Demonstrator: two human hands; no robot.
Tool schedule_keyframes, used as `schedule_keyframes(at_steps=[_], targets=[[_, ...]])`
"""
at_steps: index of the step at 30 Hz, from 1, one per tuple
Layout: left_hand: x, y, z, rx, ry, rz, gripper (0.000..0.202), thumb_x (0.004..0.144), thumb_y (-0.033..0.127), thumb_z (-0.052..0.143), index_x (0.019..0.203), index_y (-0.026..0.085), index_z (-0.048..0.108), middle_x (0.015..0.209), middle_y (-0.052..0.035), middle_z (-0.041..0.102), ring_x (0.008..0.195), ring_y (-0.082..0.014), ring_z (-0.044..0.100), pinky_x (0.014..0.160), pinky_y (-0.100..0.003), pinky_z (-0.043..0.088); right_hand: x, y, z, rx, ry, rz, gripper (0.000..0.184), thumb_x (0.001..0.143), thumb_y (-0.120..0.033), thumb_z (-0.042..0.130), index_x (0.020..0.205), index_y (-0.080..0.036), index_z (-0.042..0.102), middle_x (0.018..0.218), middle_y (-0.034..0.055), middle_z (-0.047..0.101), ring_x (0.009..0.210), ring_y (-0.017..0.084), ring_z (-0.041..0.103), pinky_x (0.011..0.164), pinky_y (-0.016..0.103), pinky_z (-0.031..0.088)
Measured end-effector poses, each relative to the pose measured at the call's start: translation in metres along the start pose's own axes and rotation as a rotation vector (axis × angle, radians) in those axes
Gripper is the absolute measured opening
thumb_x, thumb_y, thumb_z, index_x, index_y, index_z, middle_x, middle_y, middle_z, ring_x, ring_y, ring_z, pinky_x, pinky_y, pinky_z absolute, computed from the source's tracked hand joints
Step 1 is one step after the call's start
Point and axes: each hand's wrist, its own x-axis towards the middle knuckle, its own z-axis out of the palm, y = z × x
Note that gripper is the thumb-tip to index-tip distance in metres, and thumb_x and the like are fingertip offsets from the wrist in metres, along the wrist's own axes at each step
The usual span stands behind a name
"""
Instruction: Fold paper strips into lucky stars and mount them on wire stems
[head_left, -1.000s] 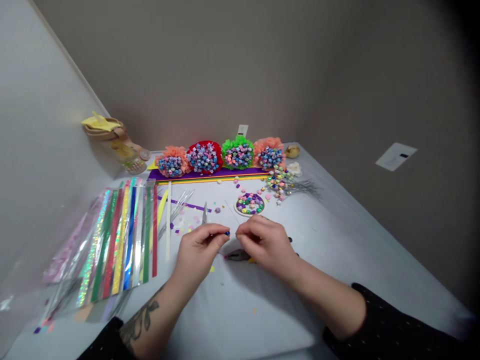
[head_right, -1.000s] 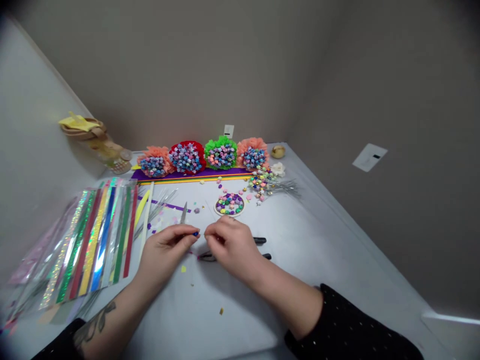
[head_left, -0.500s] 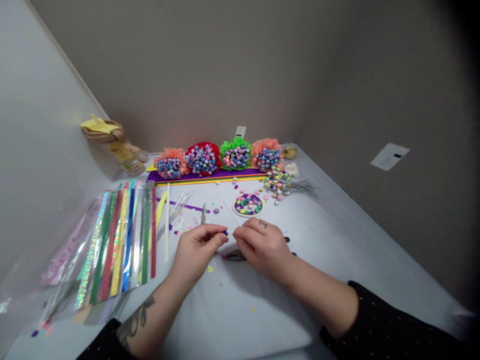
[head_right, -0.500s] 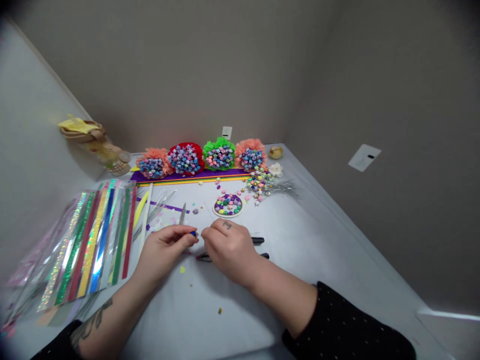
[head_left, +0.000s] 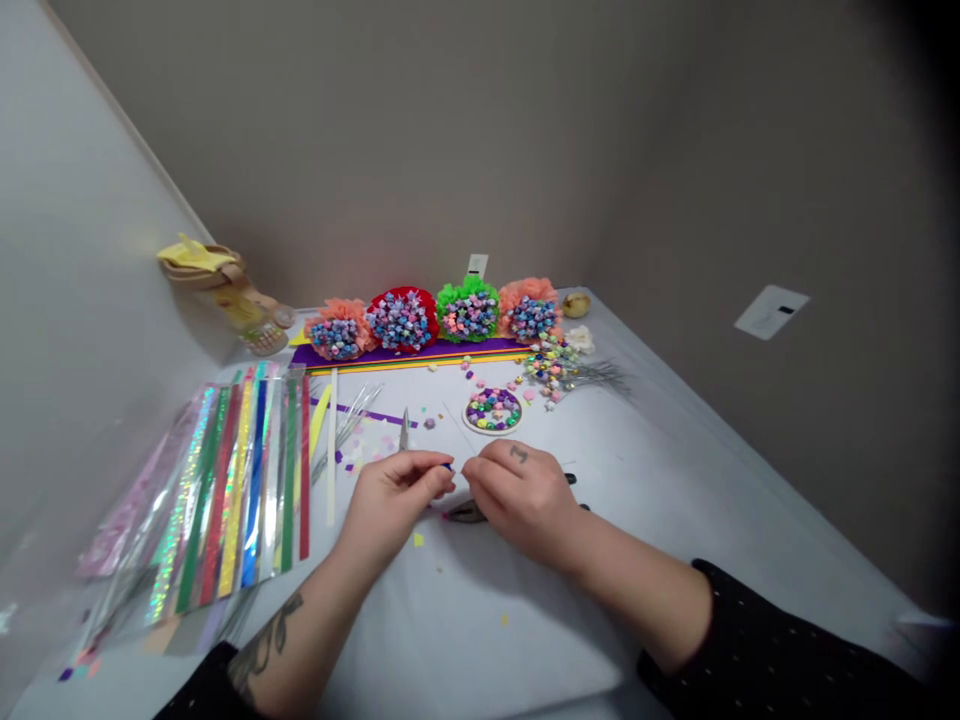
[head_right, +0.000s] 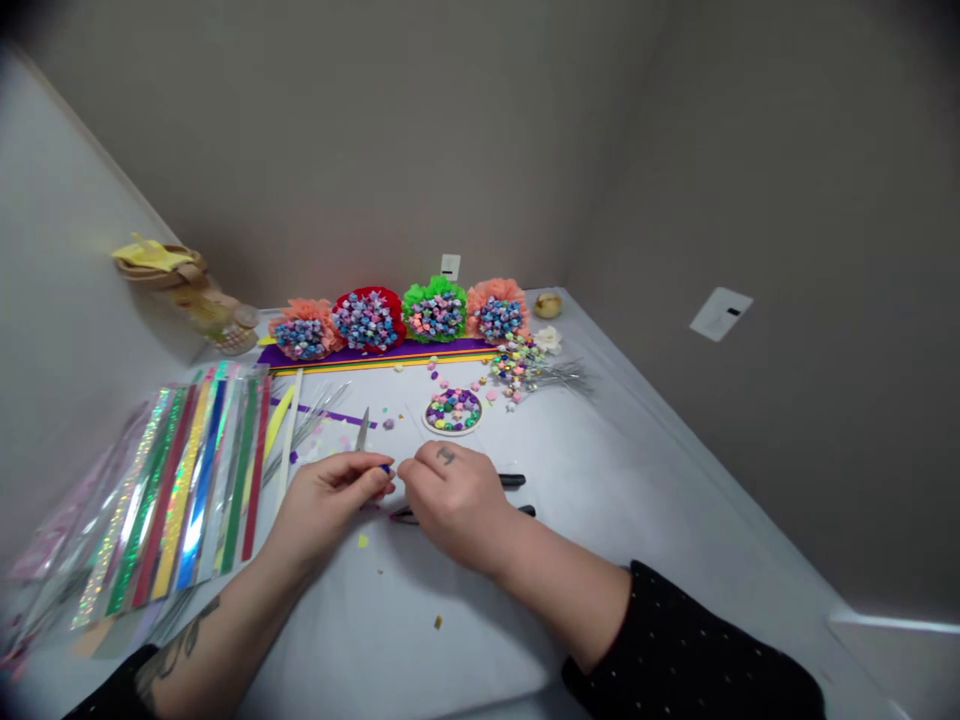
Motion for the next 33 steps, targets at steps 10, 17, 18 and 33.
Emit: schedule_keyframes(at_steps=[10,17,18,33], targets=[[-0.005,0.001,0.001,0.098,0.053,0.259,0.01,0.069,0.018,0.068,0.075,0.02,0.075,0.075,-0.0022,0.074,0.07,-0.0144,0.067,0.069,-0.022,0.053,0.009,-0.004,0.001,0.81,-0.222,0.857,0.01,0.071,-0.023,0.057,0.066,-0.015,0.061,0.054,-0.0024,0.052,0.049,0.009,0.045,0.047,0.021,0.035],[-0.001,0.003,-0.002,-0.015,0.097,0.147,0.024,0.067,0.026,0.071,0.089,0.017,0.072,0.086,-0.007,0.074,0.077,-0.0185,0.069,0.07,-0.027,0.056,0.012,-0.003,-0.005,0.964,-0.13,1.003,0.015,0.064,-0.029,0.063,0.065,-0.014,0.061,0.054,-0.0029,0.052,0.049,0.008,0.042,0.049,0.022,0.033],[0.0,0.003,-0.003,-0.01,0.076,0.156,0.027,0.066,0.026,0.072,0.091,0.017,0.072,0.088,-0.0075,0.073,0.079,-0.0189,0.068,0.07,-0.027,0.055,0.012,-0.003,-0.004,1.003,-0.144,1.004,0.016,0.064,-0.029,0.064,0.065,-0.014,0.061,0.054,-0.0032,0.052,0.049,0.008,0.041,0.049,0.022,0.032],[-0.006,0.007,0.002,0.152,0.025,0.354,0.008,0.073,0.02,0.064,0.075,0.017,0.072,0.073,-0.004,0.068,0.066,-0.0132,0.062,0.056,-0.02,0.049,0.01,-0.011,-0.004,0.943,-0.168,0.886,0.013,0.068,-0.027,0.061,0.066,-0.015,0.058,0.06,-0.0023,0.053,0.053,0.009,0.044,0.052,0.023,0.036]])
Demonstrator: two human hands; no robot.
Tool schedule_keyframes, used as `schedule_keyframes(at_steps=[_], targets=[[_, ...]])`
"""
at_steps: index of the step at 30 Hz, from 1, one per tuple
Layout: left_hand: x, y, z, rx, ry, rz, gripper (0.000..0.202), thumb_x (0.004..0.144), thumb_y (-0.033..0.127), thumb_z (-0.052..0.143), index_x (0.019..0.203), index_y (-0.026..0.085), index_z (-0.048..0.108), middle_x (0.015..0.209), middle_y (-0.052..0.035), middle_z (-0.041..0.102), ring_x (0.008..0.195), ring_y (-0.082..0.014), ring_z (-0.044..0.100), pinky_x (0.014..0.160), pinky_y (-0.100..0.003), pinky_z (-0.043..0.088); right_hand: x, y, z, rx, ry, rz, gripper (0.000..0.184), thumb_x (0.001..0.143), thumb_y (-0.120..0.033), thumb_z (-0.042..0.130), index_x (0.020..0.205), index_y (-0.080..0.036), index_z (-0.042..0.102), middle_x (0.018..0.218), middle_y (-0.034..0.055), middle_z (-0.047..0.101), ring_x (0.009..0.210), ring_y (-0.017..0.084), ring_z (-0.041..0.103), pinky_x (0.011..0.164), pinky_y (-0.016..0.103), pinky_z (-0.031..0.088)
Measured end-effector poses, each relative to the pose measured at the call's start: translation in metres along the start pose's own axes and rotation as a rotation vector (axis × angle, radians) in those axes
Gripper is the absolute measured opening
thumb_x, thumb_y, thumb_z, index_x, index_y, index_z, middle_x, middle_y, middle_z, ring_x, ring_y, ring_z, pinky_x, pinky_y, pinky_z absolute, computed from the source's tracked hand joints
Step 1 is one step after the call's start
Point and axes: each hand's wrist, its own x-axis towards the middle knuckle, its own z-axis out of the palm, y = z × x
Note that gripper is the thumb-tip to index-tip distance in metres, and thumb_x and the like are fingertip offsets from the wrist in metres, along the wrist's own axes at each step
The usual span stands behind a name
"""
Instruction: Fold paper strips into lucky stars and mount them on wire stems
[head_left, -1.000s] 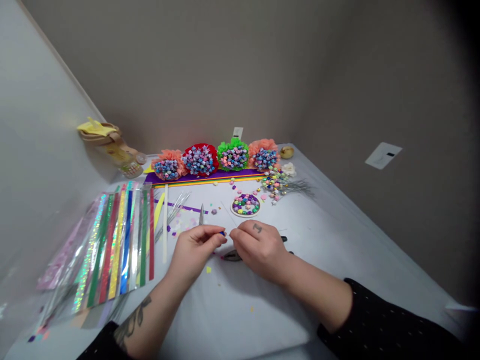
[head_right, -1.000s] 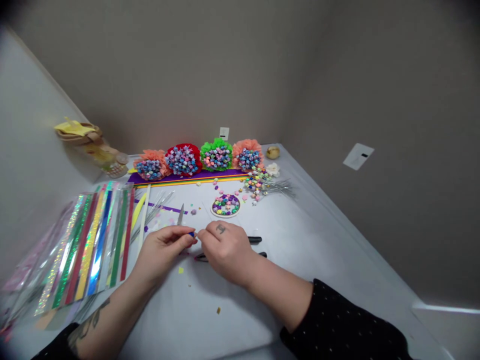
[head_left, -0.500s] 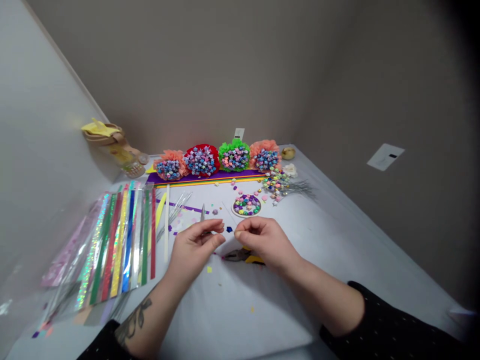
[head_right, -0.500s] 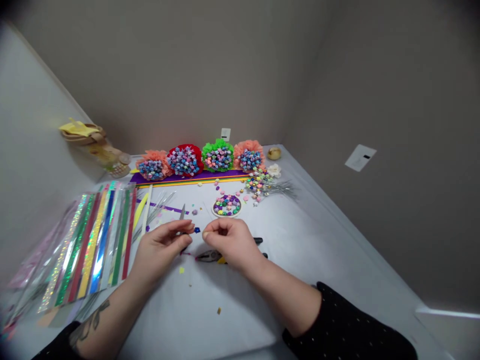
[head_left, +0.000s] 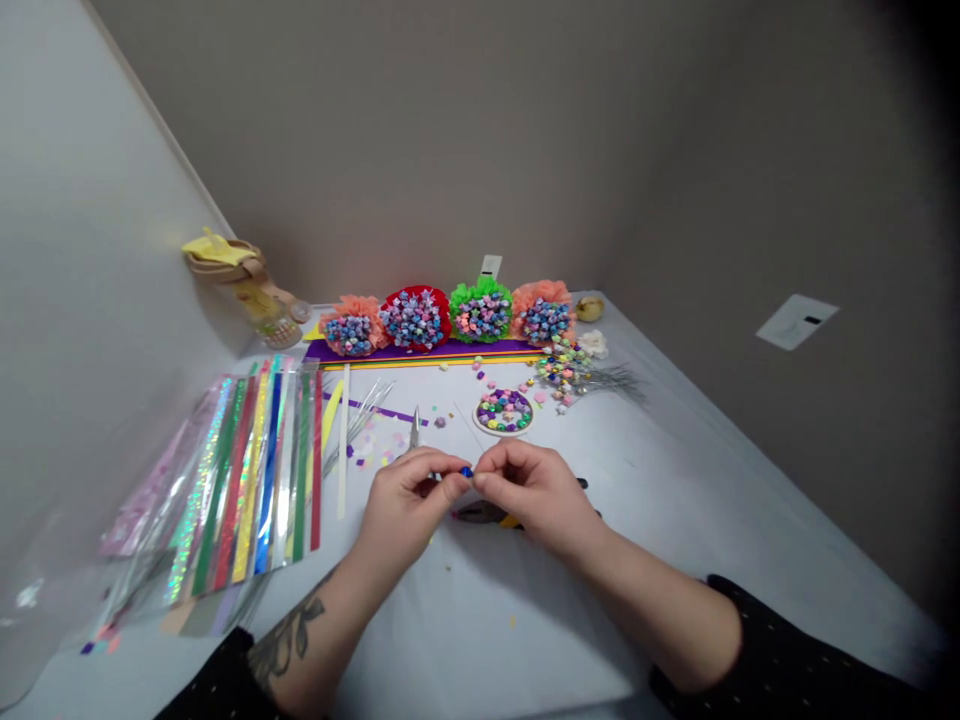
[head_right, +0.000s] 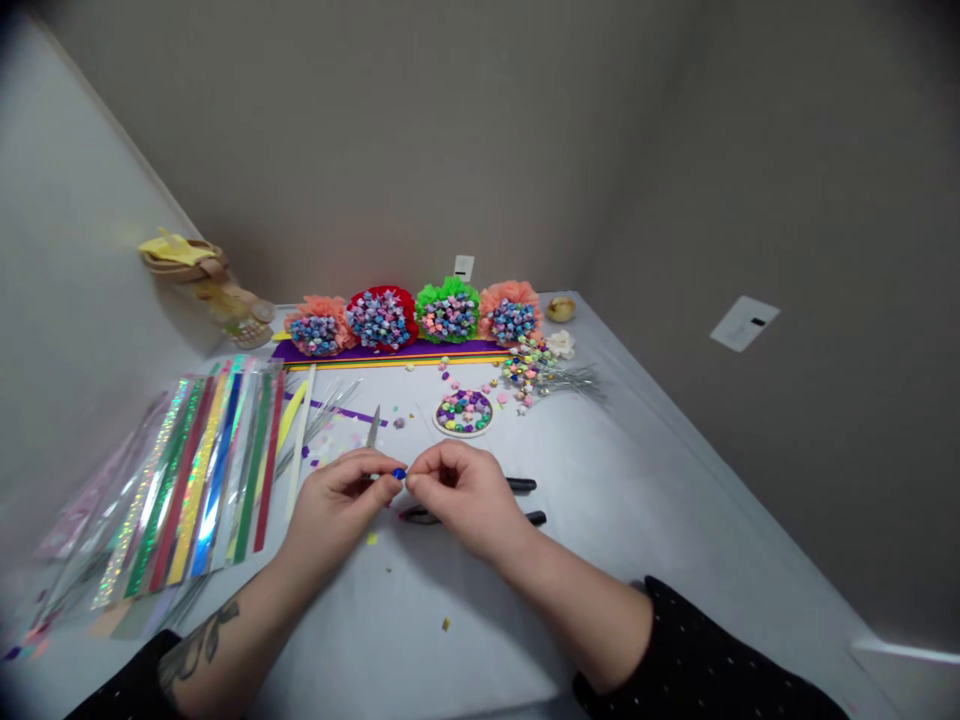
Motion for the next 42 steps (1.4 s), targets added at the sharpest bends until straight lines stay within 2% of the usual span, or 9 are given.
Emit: schedule_keyframes(at_steps=[6,13,15,19,24,32,42], targets=[[-0.002,0.006,0.001,-0.032,0.048,-0.071,0.008,0.07,0.02,0.066,0.074,0.017,0.072,0.074,-0.0042,0.069,0.068,-0.0144,0.063,0.054,-0.02,0.049,0.001,0.002,0.001,0.035,-0.01,0.004,0.015,0.069,-0.029,0.062,0.068,-0.015,0.056,0.059,-0.0027,0.052,0.053,0.009,0.043,0.051,0.022,0.036],[-0.006,0.005,0.01,-0.267,0.072,-0.359,0.018,0.068,0.029,0.067,0.077,0.014,0.07,0.07,-0.0039,0.069,0.049,-0.0111,0.057,0.047,-0.021,0.049,-0.001,0.006,0.004,-0.056,0.055,-0.082,0.015,0.073,-0.03,0.06,0.069,-0.017,0.054,0.061,-0.002,0.05,0.056,0.01,0.043,0.052,0.022,0.037],[-0.007,0.004,0.011,-0.269,0.068,-0.336,0.018,0.069,0.028,0.067,0.08,0.014,0.071,0.078,-0.0053,0.07,0.057,-0.0125,0.061,0.05,-0.021,0.05,-0.001,0.006,0.004,-0.101,0.065,-0.101,0.014,0.074,-0.028,0.059,0.069,-0.016,0.054,0.063,-0.0013,0.051,0.057,0.01,0.044,0.052,0.022,0.037],[-0.007,0.003,0.007,-0.203,0.046,-0.197,0.018,0.072,0.025,0.065,0.086,0.017,0.073,0.089,-0.0067,0.069,0.078,-0.0167,0.064,0.06,-0.021,0.052,0.0,0.007,0.002,-0.171,0.057,-0.135,0.011,0.075,-0.025,0.058,0.067,-0.017,0.055,0.065,-0.0008,0.051,0.059,0.01,0.044,0.054,0.022,0.038],[-0.005,0.003,0.003,-0.125,0.03,-0.102,0.013,0.071,0.022,0.066,0.08,0.018,0.074,0.078,-0.0053,0.067,0.072,-0.0148,0.062,0.055,-0.02,0.048,-0.002,0.007,0.001,-0.182,0.052,-0.147,0.012,0.075,-0.026,0.058,0.068,-0.017,0.056,0.065,-0.0008,0.051,0.06,0.011,0.045,0.055,0.023,0.038],[-0.009,-0.002,0.009,-0.248,0.072,-0.229,0.01,0.067,0.025,0.071,0.069,0.015,0.071,0.068,-0.0035,0.065,0.062,-0.0133,0.057,0.054,-0.021,0.044,-0.004,0.006,0.005,-0.13,0.062,-0.105,0.015,0.074,-0.03,0.059,0.067,-0.017,0.053,0.062,-0.0017,0.049,0.056,0.01,0.042,0.052,0.022,0.036],[-0.009,-0.004,0.012,-0.394,0.049,-0.33,0.017,0.065,0.029,0.074,0.064,0.014,0.066,0.061,0.0003,0.059,0.051,-0.0082,0.048,0.049,-0.02,0.039,-0.002,0.009,0.005,-0.091,0.058,-0.071,0.016,0.073,-0.03,0.06,0.068,-0.017,0.053,0.06,-0.0023,0.048,0.055,0.01,0.042,0.051,0.023,0.035]])
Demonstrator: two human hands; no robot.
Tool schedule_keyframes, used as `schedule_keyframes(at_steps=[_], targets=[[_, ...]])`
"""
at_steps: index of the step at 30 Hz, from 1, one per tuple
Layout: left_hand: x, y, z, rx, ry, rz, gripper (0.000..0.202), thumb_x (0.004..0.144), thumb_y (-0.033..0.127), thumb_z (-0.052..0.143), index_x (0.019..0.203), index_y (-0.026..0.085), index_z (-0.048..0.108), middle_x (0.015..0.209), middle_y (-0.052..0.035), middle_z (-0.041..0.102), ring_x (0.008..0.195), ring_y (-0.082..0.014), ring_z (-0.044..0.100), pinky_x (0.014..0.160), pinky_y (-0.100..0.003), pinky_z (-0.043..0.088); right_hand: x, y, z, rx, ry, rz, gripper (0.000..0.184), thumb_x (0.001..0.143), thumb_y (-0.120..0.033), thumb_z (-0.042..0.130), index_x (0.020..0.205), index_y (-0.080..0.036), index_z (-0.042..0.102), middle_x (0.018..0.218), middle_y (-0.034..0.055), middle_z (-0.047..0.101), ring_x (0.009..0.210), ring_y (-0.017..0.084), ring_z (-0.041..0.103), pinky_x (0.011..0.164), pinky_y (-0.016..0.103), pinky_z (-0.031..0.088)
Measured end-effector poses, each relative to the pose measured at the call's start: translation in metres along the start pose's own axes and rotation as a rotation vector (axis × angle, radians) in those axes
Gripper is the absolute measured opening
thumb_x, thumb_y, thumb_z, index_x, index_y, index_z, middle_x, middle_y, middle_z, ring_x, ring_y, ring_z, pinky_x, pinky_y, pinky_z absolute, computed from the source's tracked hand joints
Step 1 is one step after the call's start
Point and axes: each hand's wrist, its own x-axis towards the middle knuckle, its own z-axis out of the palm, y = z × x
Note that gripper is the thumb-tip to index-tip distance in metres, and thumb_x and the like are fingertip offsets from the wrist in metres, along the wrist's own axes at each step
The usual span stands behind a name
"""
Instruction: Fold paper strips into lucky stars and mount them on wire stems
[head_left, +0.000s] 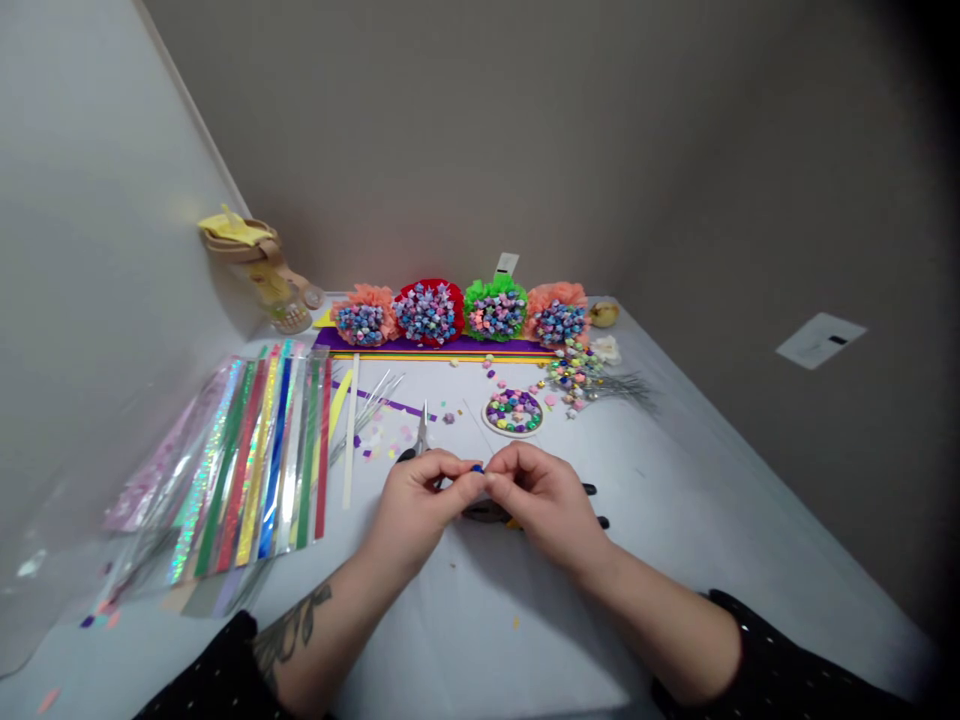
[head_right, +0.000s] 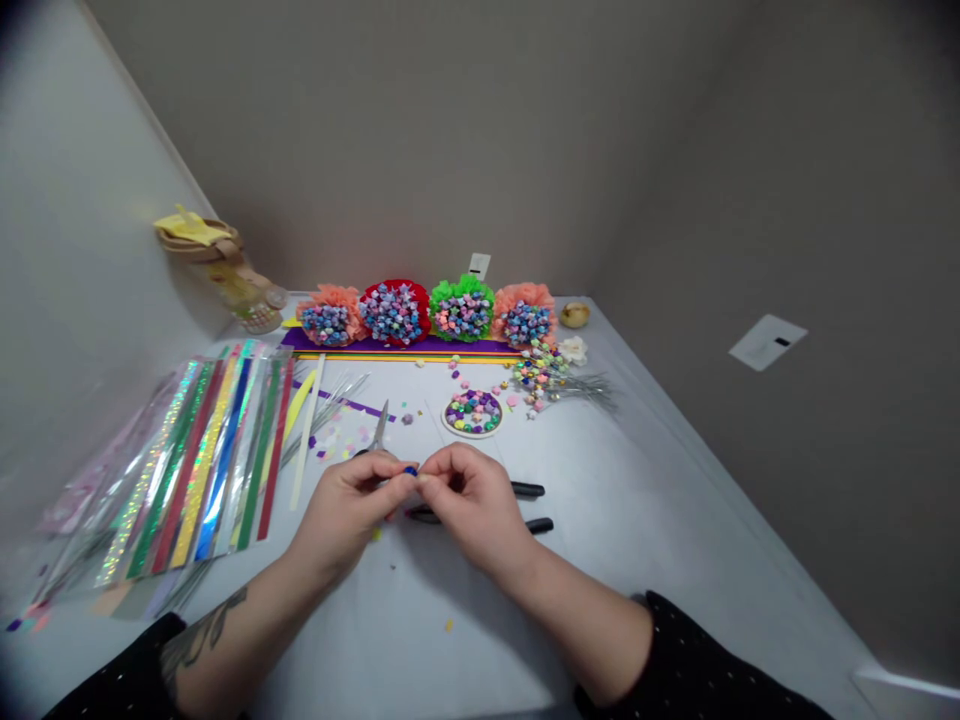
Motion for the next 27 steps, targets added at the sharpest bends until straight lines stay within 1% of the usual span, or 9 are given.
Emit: schedule_keyframes(at_steps=[5,7,10,15,18,20,22,24,27], targets=[[0.0002,0.0022,-0.0017,0.056,0.045,-0.001,0.016,0.067,0.029,0.072,0.071,0.014,0.069,0.065,-0.0004,0.062,0.051,-0.0084,0.049,0.049,-0.02,0.04,-0.0003,0.0025,-0.0015,-0.051,0.005,-0.065,0.011,0.074,-0.027,0.059,0.076,-0.016,0.06,0.07,0.001,0.055,0.063,0.012,0.05,0.059,0.025,0.041],[0.0,0.0037,-0.0019,0.083,0.067,0.006,0.017,0.066,0.03,0.072,0.073,0.014,0.069,0.064,-0.0006,0.063,0.05,-0.0087,0.049,0.048,-0.02,0.039,-0.0003,0.0029,-0.0021,-0.122,0.03,-0.094,0.008,0.075,-0.024,0.058,0.073,-0.017,0.059,0.068,0.0005,0.054,0.062,0.012,0.049,0.057,0.024,0.041],[-0.0005,0.0051,-0.0014,0.087,0.074,0.014,0.015,0.066,0.029,0.072,0.07,0.014,0.069,0.062,-0.0003,0.062,0.048,-0.0084,0.048,0.046,-0.02,0.038,-0.0009,0.0015,-0.0025,-0.208,0.048,-0.122,0.011,0.076,-0.023,0.055,0.066,-0.017,0.055,0.063,-0.0005,0.051,0.059,0.012,0.047,0.053,0.023,0.038],[-0.0014,0.0017,0.0018,-0.023,0.032,-0.012,0.013,0.064,0.025,0.073,0.064,0.014,0.066,0.06,0.0016,0.06,0.046,-0.0062,0.047,0.045,-0.018,0.039,-0.0022,-0.0019,-0.0014,-0.221,0.047,-0.154,0.013,0.076,-0.022,0.054,0.064,-0.018,0.054,0.062,-0.0006,0.051,0.058,0.012,0.046,0.053,0.023,0.036],[-0.0011,-0.0013,0.003,-0.07,-0.004,-0.053,0.015,0.063,0.026,0.074,0.067,0.013,0.067,0.063,0.0004,0.061,0.047,-0.0062,0.047,0.044,-0.018,0.04,-0.0014,-0.0006,-0.0008,-0.211,0.054,-0.147,0.013,0.075,-0.022,0.055,0.063,-0.017,0.054,0.062,-0.0003,0.051,0.058,0.012,0.047,0.053,0.023,0.037],[-0.0002,-0.0019,0.002,-0.071,0.011,-0.064,0.018,0.064,0.029,0.074,0.071,0.013,0.069,0.065,-0.0005,0.062,0.046,-0.0063,0.047,0.043,-0.018,0.04,-0.0002,0.0007,-0.0013,-0.183,0.05,-0.117,0.01,0.075,-0.023,0.055,0.067,-0.017,0.056,0.063,0.0002,0.053,0.058,0.012,0.048,0.053,0.023,0.038],[0.0009,-0.0013,-0.0002,-0.056,0.048,-0.055,0.02,0.065,0.031,0.073,0.074,0.013,0.07,0.065,-0.001,0.063,0.045,-0.006,0.046,0.042,-0.018,0.04,0.001,0.0012,-0.0024,-0.165,0.044,-0.09,0.008,0.074,-0.024,0.056,0.072,-0.017,0.058,0.065,0.0004,0.055,0.058,0.012,0.049,0.053,0.023,0.039],[0.0017,0.0002,-0.0022,-0.017,0.08,-0.026,0.021,0.066,0.031,0.073,0.075,0.013,0.07,0.065,-0.0009,0.064,0.045,-0.006,0.046,0.043,-0.018,0.04,0.0014,0.0002,-0.0036,-0.195,0.044,-0.095,0.007,0.075,-0.023,0.055,0.073,-0.017,0.058,0.065,0.0001,0.055,0.058,0.012,0.049,0.053,0.023,0.04],[0.0018,0.002,-0.0028,0.099,0.051,0.026,0.017,0.066,0.03,0.072,0.072,0.013,0.07,0.065,-0.0018,0.065,0.052,-0.0092,0.053,0.051,-0.02,0.044,0.0012,-0.0025,-0.004,-0.268,0.052,-0.138,0.011,0.075,-0.021,0.054,0.065,-0.017,0.056,0.062,-0.0002,0.053,0.058,0.012,0.048,0.054,0.023,0.039]])
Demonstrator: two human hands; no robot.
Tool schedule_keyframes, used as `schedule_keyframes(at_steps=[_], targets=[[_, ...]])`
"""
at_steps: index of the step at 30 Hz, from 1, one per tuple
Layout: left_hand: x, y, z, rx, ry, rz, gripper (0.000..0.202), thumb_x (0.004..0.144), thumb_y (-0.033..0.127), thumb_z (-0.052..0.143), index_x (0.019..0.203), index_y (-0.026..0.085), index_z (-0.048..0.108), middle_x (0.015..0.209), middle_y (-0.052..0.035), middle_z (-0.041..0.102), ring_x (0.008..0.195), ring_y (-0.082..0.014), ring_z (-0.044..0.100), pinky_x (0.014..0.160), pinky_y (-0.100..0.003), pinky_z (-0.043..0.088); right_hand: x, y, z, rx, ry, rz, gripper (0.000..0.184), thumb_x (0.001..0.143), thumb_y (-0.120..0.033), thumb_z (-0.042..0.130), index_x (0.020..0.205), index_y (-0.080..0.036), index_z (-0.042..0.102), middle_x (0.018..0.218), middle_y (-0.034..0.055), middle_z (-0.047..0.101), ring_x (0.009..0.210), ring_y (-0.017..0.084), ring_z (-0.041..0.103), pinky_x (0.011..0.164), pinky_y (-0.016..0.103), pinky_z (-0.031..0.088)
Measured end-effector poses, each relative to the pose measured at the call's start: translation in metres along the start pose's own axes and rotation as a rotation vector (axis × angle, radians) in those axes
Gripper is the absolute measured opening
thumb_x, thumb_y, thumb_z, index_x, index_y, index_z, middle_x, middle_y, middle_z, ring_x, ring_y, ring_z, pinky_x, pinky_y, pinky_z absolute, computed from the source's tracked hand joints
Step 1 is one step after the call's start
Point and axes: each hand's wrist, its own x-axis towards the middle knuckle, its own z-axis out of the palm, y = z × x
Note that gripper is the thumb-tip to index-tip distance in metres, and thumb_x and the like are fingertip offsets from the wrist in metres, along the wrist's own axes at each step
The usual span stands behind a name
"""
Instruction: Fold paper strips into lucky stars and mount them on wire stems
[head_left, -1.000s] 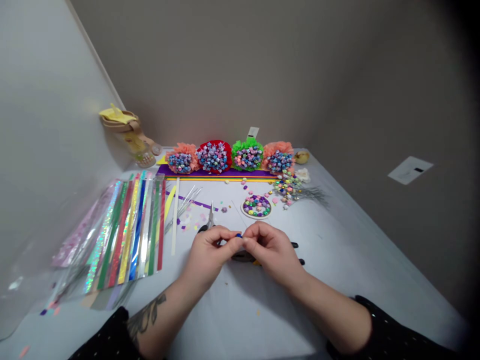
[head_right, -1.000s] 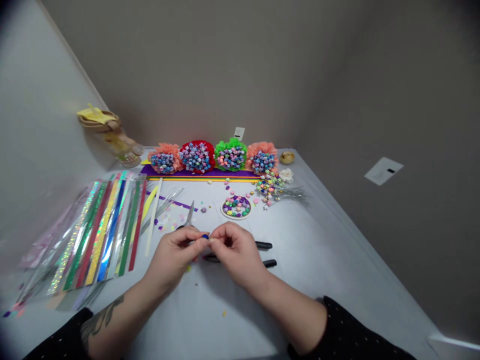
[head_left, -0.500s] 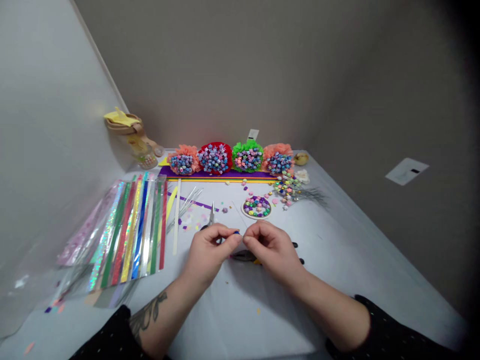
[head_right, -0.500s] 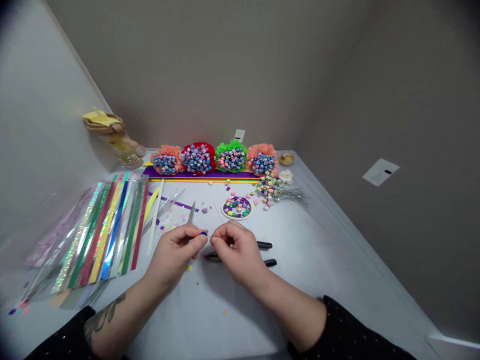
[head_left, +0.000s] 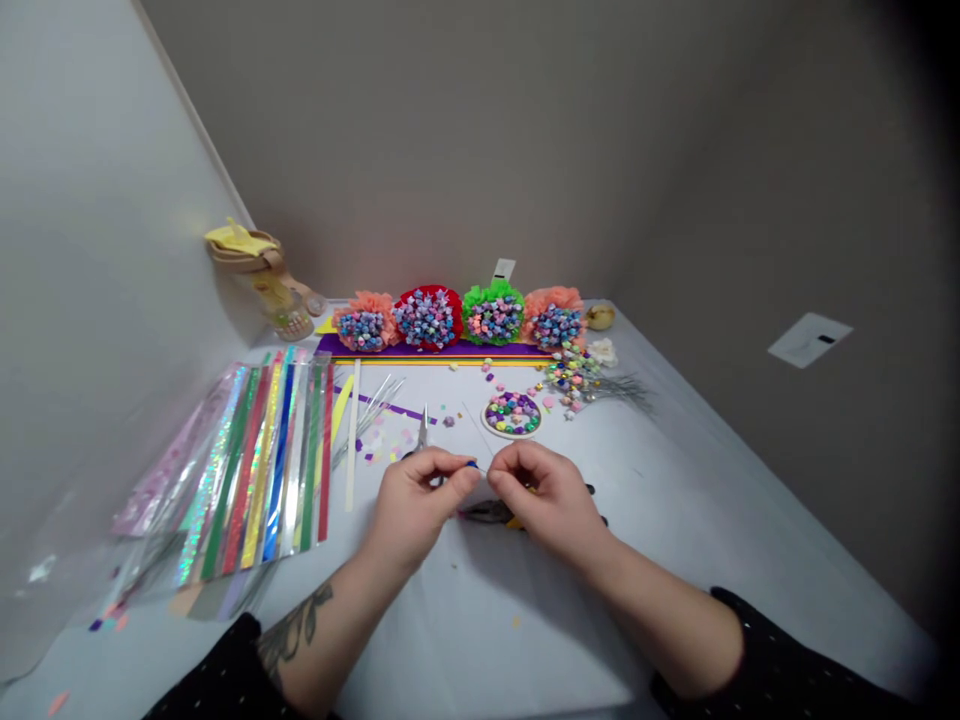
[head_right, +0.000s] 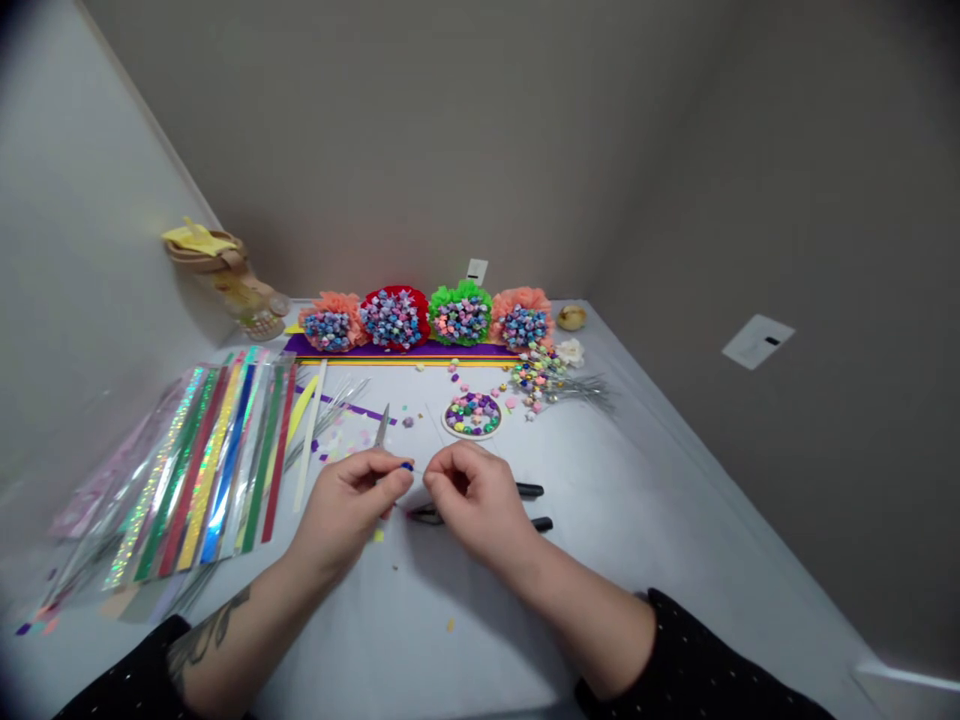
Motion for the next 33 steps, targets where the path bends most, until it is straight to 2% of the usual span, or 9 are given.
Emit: schedule_keyframes(at_steps=[2,5,8,10,12,15,20,27,33], targets=[[0.0,0.001,0.0,0.065,-0.057,0.023,0.018,0.068,0.03,0.071,0.073,0.013,0.07,0.069,-0.0036,0.066,0.061,-0.0125,0.058,0.056,-0.022,0.047,0.001,-0.001,0.0,0.042,-0.012,0.026,0.011,0.074,-0.023,0.054,0.065,-0.017,0.056,0.061,-0.0003,0.053,0.057,0.012,0.047,0.054,0.023,0.038],[0.0,0.001,-0.003,0.141,-0.061,0.106,0.028,0.073,0.029,0.068,0.097,0.015,0.067,0.089,-0.007,0.066,0.069,-0.0139,0.059,0.056,-0.023,0.049,0.004,0.0,-0.001,0.168,-0.043,0.147,0.014,0.073,-0.029,0.055,0.067,-0.016,0.056,0.058,-0.0018,0.05,0.053,0.01,0.044,0.05,0.022,0.036],[0.002,0.002,-0.01,0.355,0.027,0.444,0.026,0.08,0.02,0.06,0.106,0.019,0.063,0.102,-0.0075,0.061,0.083,-0.0154,0.058,0.069,-0.027,0.05,0.007,0.003,-0.004,0.192,-0.093,0.217,0.015,0.071,-0.03,0.057,0.067,-0.016,0.056,0.057,-0.0028,0.05,0.05,0.009,0.043,0.048,0.021,0.035],[0.004,0.003,-0.015,0.524,0.019,0.703,0.019,0.083,0.015,0.057,0.1,0.02,0.065,0.095,-0.0059,0.062,0.088,-0.0165,0.056,0.078,-0.031,0.048,0.007,0.003,-0.005,0.17,-0.13,0.228,0.014,0.07,-0.03,0.056,0.066,-0.016,0.056,0.056,-0.0033,0.05,0.049,0.009,0.043,0.048,0.021,0.035],[0.006,0.002,-0.018,0.64,-0.028,0.842,0.015,0.083,0.012,0.056,0.093,0.019,0.065,0.085,-0.0048,0.061,0.085,-0.017,0.054,0.079,-0.033,0.046,0.007,0.003,-0.005,0.129,-0.153,0.215,0.013,0.071,-0.028,0.055,0.066,-0.016,0.056,0.055,-0.0033,0.05,0.049,0.009,0.043,0.047,0.02,0.035],[0.009,0.002,-0.019,0.762,-0.074,0.86,0.012,0.084,0.012,0.054,0.089,0.016,0.064,0.081,-0.0056,0.058,0.082,-0.0179,0.05,0.073,-0.033,0.046,0.006,0.002,-0.005,0.035,-0.16,0.153,0.01,0.071,-0.024,0.054,0.066,-0.016,0.057,0.057,-0.0026,0.053,0.051,0.009,0.045,0.048,0.02,0.036],[0.011,0.003,-0.019,0.904,-0.126,0.864,0.013,0.084,0.011,0.053,0.087,0.017,0.064,0.085,-0.0065,0.058,0.085,-0.0206,0.049,0.075,-0.036,0.044,0.007,0.002,-0.007,-0.052,-0.213,0.095,0.011,0.075,-0.019,0.051,0.066,-0.016,0.057,0.056,-0.0032,0.052,0.05,0.008,0.044,0.047,0.019,0.035],[0.012,0.002,-0.018,0.926,-0.163,0.823,0.012,0.087,0.013,0.047,0.085,0.016,0.059,0.076,-0.0044,0.061,0.077,-0.0191,0.052,0.074,-0.035,0.042,0.005,0.01,-0.006,-0.396,-0.059,-0.402,0.011,0.08,-0.011,0.051,0.078,-0.018,0.06,0.071,0.0024,0.06,0.07,0.015,0.053,0.065,0.026,0.041],[0.013,-0.001,-0.021,0.824,-0.218,0.864,0.01,0.088,0.013,0.049,0.09,0.017,0.058,0.078,-0.0034,0.064,0.076,-0.017,0.054,0.075,-0.033,0.042,0.006,0.012,-0.007,-0.448,-0.027,-0.511,0.013,0.082,-0.011,0.05,0.078,-0.019,0.059,0.07,0.0025,0.06,0.07,0.015,0.054,0.066,0.026,0.042]])
